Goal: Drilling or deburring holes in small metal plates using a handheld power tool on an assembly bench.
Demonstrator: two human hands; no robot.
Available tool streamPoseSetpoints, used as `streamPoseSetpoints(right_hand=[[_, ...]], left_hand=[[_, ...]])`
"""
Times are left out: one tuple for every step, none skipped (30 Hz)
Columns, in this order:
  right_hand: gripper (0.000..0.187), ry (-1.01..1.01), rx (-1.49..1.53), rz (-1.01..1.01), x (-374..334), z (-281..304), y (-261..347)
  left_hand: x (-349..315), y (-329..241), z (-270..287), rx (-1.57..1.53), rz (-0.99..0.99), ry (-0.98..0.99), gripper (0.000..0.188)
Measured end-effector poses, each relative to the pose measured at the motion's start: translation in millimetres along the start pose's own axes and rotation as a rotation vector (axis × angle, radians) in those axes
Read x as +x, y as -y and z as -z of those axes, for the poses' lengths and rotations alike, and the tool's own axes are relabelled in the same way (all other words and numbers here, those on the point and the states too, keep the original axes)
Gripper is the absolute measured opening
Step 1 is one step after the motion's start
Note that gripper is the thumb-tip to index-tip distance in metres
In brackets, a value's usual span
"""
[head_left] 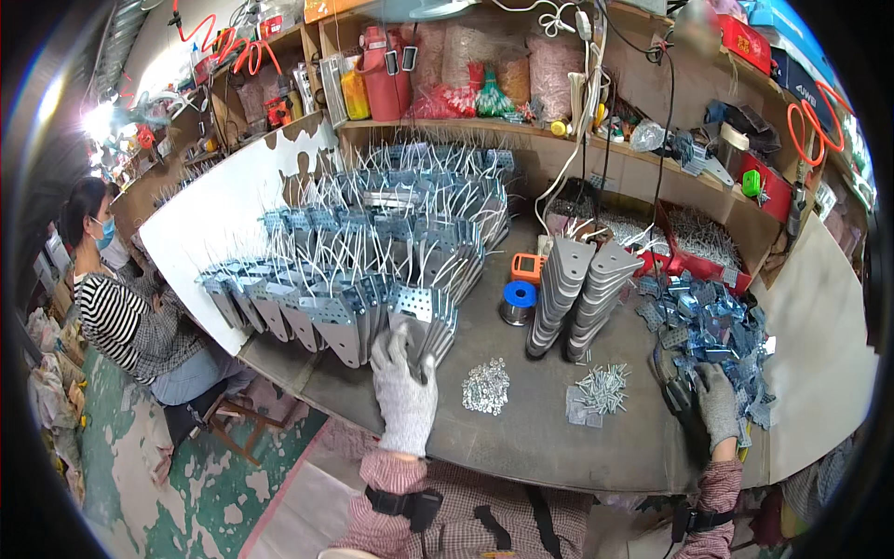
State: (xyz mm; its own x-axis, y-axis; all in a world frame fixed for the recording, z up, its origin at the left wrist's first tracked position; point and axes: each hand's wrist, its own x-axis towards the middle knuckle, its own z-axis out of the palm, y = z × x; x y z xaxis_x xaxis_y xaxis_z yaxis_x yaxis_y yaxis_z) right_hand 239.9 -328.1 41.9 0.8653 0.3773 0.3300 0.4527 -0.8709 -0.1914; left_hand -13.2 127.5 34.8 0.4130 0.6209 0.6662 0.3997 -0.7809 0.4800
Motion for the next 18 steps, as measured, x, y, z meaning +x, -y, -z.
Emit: streamPoseSetpoints(right_hand=[[0.025, 0.027, 0.029, -0.005, 7, -3, -1], [0.025, 0.069, 0.039, -0.024, 7, -3, -8], [0.025, 0.109, 0.048, -0.047, 5, -3, -15], [0.026, 0.07, 0.098, -0.014, 8, -2, -23], [0.026, 0.09, 0.147, -0.015, 9, 1, -20], [0.027, 0.106, 0.196, -0.021, 9, 3, -16], [0.027, 0.107, 0.254, -0.023, 10, 3, -10], [0.029, 0.106, 0.237, -0.038, 10, 2, -13], [0.031, 0.106, 0.218, -0.055, 12, -1, -18], [0.033, 0.109, 0.17, -0.048, 15, -3, -18], [0.033, 0.078, 0.188, -0.02, 16, -12, -22], [0.031, 0.101, 0.21, -0.025, 19, -8, -18], [0.03, 0.134, 0.237, -0.028, 21, -7, -15], [0.029, 0.137, 0.241, -0.042, 23, -6, -16], [0.028, 0.142, 0.241, -0.056, 25, -4, -18], [0.027, 0.149, 0.242, -0.066, 25, -4, -17], [0.026, 0.019, 0.202, -0.075, 23, 8, -13], [0.025, -0.103, 0.181, -0.077, 20, 14, -1]], left_hand=[[-5, 2, 2, -0.072, 0.105, 0.087, 0.06], [-7, 3, 2, -0.158, 0.109, 0.11, 0.059], [-7, 5, 3, -0.247, 0.112, 0.135, 0.057], [-4, 4, 1, -0.277, 0.103, 0.123, 0.058], [-3, 4, 1, -0.249, 0.06, 0.112, 0.064], [-7, 8, 0, -0.335, 0.091, 0.104, 0.064], [-6, 14, 3, -0.419, 0.113, 0.083, 0.064], [-7, 19, 8, -0.502, 0.296, 0.168, 0.067], [-13, 35, 2, -0.364, 0.059, 0.089, 0.069], [-19, 37, 6, -0.259, 0.039, 0.103, 0.07], [-22, 36, 11, -0.14, 0.015, 0.114, 0.071], [-25, 41, 3, -0.276, 0.1, 0.113, 0.071], [-30, 47, -8, -0.401, 0.191, 0.117, 0.071], [-34, 53, -16, -0.523, 0.284, 0.118, 0.072], [-34, 52, -17, -0.478, 0.301, 0.148, 0.071], [-34, 50, -17, -0.431, 0.318, 0.174, 0.071], [-33, 46, -20, -0.402, 0.338, 0.196, 0.071], [-29, 46, -13, -0.509, 0.405, 0.22, 0.067]])
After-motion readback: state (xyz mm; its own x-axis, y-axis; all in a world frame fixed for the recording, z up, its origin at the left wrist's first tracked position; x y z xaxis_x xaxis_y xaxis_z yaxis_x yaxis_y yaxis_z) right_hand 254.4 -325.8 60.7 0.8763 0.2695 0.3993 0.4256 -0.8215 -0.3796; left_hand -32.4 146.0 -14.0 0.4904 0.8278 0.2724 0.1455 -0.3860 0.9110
